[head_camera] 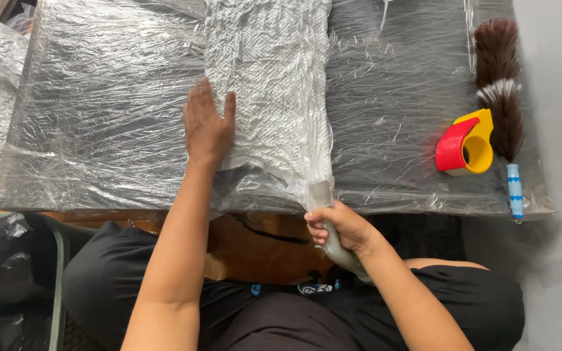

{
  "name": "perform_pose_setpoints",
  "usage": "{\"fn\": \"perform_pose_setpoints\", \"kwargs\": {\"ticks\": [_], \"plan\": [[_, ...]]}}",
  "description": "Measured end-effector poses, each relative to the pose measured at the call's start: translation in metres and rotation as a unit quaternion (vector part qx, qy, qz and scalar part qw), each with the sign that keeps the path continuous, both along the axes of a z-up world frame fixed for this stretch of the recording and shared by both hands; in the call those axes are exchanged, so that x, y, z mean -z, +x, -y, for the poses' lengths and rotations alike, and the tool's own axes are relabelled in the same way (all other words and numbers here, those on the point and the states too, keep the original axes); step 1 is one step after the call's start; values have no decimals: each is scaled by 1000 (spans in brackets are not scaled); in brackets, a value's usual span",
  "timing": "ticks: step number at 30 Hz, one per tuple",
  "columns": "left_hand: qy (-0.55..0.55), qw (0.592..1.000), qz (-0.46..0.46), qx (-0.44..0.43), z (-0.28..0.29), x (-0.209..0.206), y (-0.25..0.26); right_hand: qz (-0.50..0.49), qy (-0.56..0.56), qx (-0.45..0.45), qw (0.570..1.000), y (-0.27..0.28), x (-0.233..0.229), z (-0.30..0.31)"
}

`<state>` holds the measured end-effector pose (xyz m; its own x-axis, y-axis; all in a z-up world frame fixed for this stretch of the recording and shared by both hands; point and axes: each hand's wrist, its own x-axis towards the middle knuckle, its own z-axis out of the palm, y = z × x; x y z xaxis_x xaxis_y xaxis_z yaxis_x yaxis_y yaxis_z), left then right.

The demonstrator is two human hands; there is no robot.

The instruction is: A person is vacuum sealing a pillow inside a plastic bag using a vacuum hose and then sealing the opening with tape.

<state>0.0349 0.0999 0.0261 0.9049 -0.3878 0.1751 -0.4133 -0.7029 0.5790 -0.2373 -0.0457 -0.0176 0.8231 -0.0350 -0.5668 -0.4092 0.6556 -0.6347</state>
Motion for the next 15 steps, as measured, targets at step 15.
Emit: {"fn": "perform_pose_setpoints", "kwargs": {"ticks": [15], "plan": [[-232,946,218,63,-9,15,-11,17,-10,13,1000,3,-17,-6]]}}
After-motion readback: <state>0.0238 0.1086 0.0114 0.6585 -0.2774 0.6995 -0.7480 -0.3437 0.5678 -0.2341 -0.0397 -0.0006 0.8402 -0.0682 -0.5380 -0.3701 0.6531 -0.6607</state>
